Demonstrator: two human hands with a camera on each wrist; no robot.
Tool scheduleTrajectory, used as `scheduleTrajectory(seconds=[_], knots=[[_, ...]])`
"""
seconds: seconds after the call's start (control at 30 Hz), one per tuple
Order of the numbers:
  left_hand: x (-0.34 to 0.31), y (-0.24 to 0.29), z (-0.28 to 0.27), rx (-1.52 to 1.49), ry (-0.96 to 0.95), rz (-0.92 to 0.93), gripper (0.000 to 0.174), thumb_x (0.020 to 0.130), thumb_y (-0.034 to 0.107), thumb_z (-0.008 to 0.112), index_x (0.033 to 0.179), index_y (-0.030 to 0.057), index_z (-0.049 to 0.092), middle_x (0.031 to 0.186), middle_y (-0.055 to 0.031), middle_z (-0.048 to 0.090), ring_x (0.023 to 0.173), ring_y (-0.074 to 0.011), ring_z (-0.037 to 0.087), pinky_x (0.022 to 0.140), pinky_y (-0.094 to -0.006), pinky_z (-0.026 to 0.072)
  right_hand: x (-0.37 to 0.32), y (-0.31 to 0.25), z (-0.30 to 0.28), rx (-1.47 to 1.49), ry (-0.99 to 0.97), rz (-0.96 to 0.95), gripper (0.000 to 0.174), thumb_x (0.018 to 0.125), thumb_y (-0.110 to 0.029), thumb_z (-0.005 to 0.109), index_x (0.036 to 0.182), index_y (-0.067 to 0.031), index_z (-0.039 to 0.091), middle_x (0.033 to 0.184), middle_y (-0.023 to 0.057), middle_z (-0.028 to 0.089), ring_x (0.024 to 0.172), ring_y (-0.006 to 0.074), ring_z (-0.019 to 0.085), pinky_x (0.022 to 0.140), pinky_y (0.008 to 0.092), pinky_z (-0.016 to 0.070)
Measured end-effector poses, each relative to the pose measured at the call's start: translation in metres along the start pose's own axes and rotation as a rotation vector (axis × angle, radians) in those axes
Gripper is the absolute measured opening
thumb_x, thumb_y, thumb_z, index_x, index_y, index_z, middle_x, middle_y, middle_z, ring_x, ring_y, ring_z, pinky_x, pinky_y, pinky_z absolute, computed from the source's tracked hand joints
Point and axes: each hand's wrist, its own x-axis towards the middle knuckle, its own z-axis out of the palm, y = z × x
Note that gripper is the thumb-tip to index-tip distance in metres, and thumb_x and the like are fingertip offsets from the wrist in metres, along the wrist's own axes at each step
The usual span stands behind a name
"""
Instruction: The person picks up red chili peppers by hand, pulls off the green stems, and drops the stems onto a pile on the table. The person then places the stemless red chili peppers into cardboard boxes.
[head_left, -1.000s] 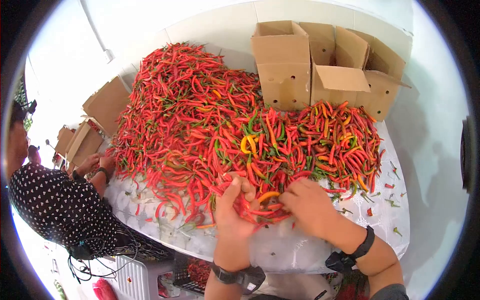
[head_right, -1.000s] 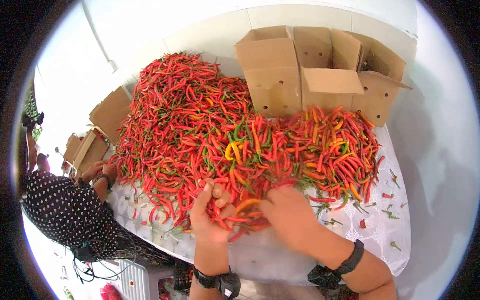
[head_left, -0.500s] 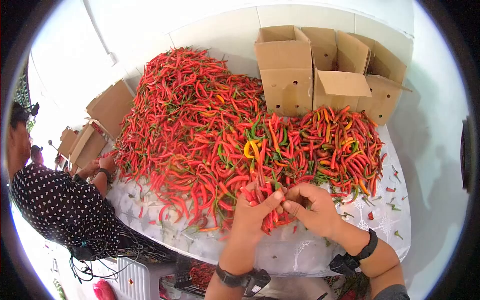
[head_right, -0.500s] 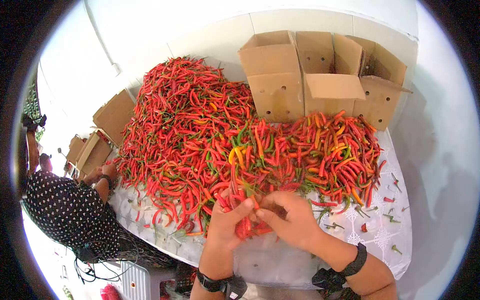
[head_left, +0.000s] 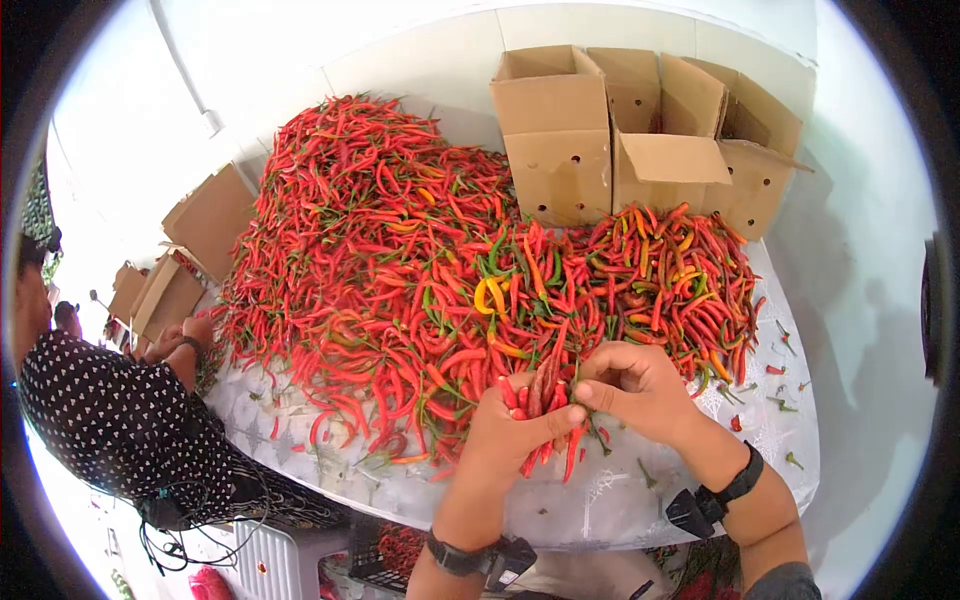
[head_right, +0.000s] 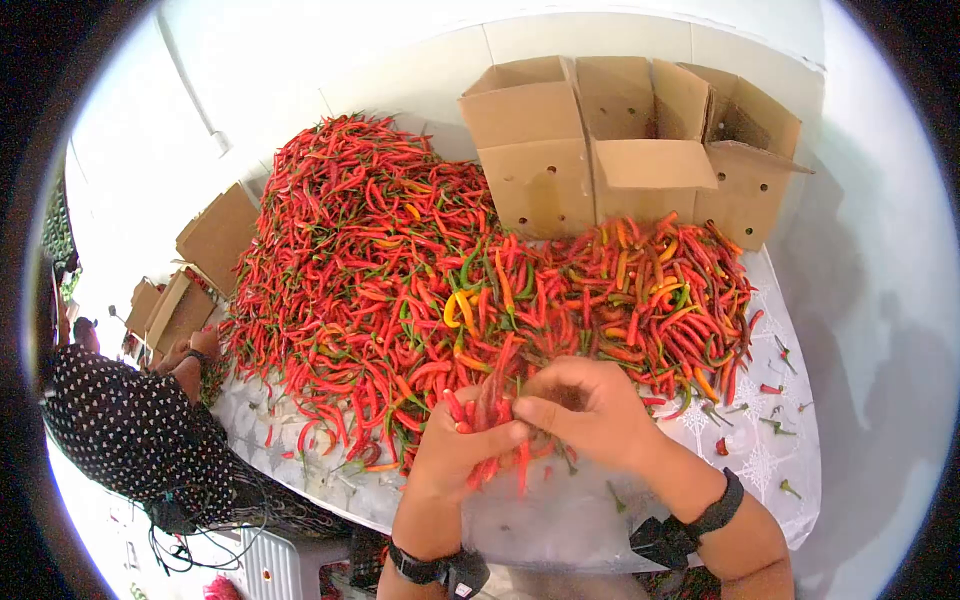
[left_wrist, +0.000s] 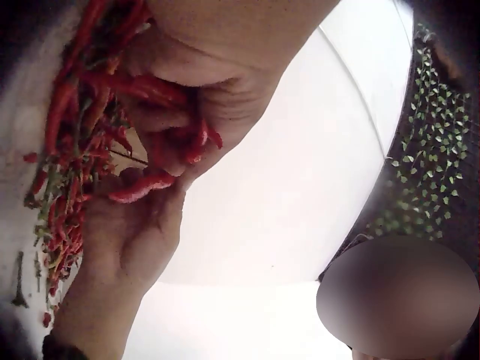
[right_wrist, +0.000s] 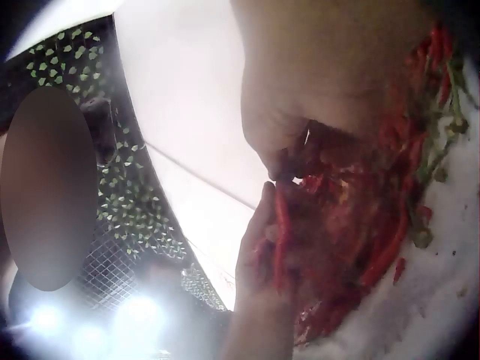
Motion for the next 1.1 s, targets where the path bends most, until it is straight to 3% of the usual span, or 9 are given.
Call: scheduleTrajectory(seconds=[0.13, 0.27, 0.37, 0.47, 0.57, 0.77, 0.83, 0.93, 1.1], knots=[[0.0, 0.0, 0.007, 0.037, 0.048, 0.021, 0.029, 0.074, 0.008, 0.079, 0.098, 0.0042, 0.064, 0.07, -0.0003, 0.063, 0.051, -0.006, 0.053, 0.044, -0.0207, 0.0392, 0.0, 0.001, 0.001, -0.038, 0.014, -0.048, 0.014, 0.085, -0.014, 0.071, 0.085, -0.0014, 0.065, 0.079, 0.0009, 0.061, 0.066, 0.0057, 0.057, 0.058, 0.0233, 0.0473], [-0.003, 0.004, 0.008, 0.102, 0.008, -0.022, 0.027, 0.075, 0.011, 0.079, 0.097, 0.0035, 0.065, 0.073, -0.0002, 0.064, 0.056, -0.0058, 0.055, 0.049, -0.0212, 0.0418, -0.001, -0.001, 0.004, -0.043, 0.123, -0.149, 0.013, 0.083, -0.012, 0.072, 0.08, -0.0027, 0.063, 0.075, 0.0027, 0.059, 0.066, 0.0078, 0.057, 0.056, 0.0252, 0.0458], [0.001, -0.001, 0.006, 0.086, -0.015, 0.016, 0.024, 0.078, 0.012, 0.077, 0.096, 0.0026, 0.065, 0.076, -0.002, 0.066, 0.061, -0.0063, 0.057, 0.055, -0.0217, 0.0456, -0.005, -0.009, 0.01, -0.438, 0.244, -0.341, 0.013, 0.076, -0.008, 0.074, 0.077, -0.0037, 0.062, 0.072, 0.0064, 0.057, 0.063, 0.0154, 0.058, 0.054, 0.0297, 0.0445], [0.003, -0.005, 0.006, 0.058, -0.012, 0.025, 0.022, 0.079, 0.011, 0.076, 0.096, 0.0024, 0.065, 0.076, -0.0025, 0.066, 0.06, -0.0063, 0.057, 0.054, -0.0215, 0.0451, 0.0, -0.008, 0.013, -0.774, 0.331, -0.788, 0.014, 0.07, -0.005, 0.074, 0.076, -0.0036, 0.061, 0.07, 0.0093, 0.056, 0.062, 0.0242, 0.056, 0.054, 0.0343, 0.0439], [0.001, -0.002, 0.008, 0.038, -0.007, 0.008, 0.021, 0.079, 0.01, 0.076, 0.095, 0.0022, 0.065, 0.075, -0.0033, 0.066, 0.058, -0.0066, 0.056, 0.053, -0.0217, 0.0447, -0.002, -0.005, 0.017, -0.756, 0.374, -0.841, 0.014, 0.068, -0.005, 0.073, 0.075, -0.0034, 0.061, 0.069, 0.0099, 0.055, 0.063, 0.028, 0.055, 0.056, 0.0366, 0.0446], [-0.005, 0.005, 0.01, 0.009, 0.039, -0.042, 0.021, 0.079, 0.009, 0.074, 0.096, 0.0035, 0.064, 0.077, -0.0049, 0.066, 0.063, -0.0089, 0.06, 0.059, -0.0227, 0.048, -0.001, -0.013, 0.003, -0.53, 0.341, -0.381, 0.013, 0.077, -0.008, 0.069, 0.075, -0.001, 0.059, 0.068, 0.0098, 0.055, 0.064, 0.024, 0.054, 0.057, 0.0342, 0.042], [-0.006, 0.006, 0.016, -0.081, 0.161, 0.023, 0.021, 0.08, 0.01, 0.069, 0.098, 0.0037, 0.061, 0.076, -0.0043, 0.064, 0.055, -0.0066, 0.055, 0.049, -0.0203, 0.0404, 0.002, -0.01, -0.006, -0.432, 0.23, -0.27, 0.018, 0.082, -0.016, 0.068, 0.075, -0.0003, 0.061, 0.069, 0.0115, 0.055, 0.065, 0.0269, 0.056, 0.057, 0.0366, 0.0424], [-0.011, 0.013, 0.025, -0.204, 0.282, 0.069, 0.02, 0.085, 0.013, 0.062, 0.101, 0.0039, 0.056, 0.075, -0.0056, 0.061, 0.051, -0.0061, 0.05, 0.039, -0.0194, 0.0347, 0.003, -0.012, -0.02, -0.896, 0.061, -0.243, 0.018, 0.081, -0.019, 0.069, 0.075, -0.0023, 0.064, 0.072, 0.013, 0.058, 0.068, 0.0304, 0.058, 0.061, 0.04, 0.045], [-0.007, 0.008, 0.012, -0.403, 0.221, 0.026, 0.021, 0.087, 0.015, 0.062, 0.103, 0.0022, 0.056, 0.077, -0.0096, 0.061, 0.054, -0.008, 0.05, 0.037, -0.0167, 0.0338, 0.018, -0.01, -0.079, -1.027, 0.762, -0.367, 0.025, 0.081, -0.026, 0.068, 0.074, -0.0028, 0.064, 0.078, 0.0149, 0.061, 0.079, 0.0332, 0.059, 0.071, 0.0428, 0.0474]])
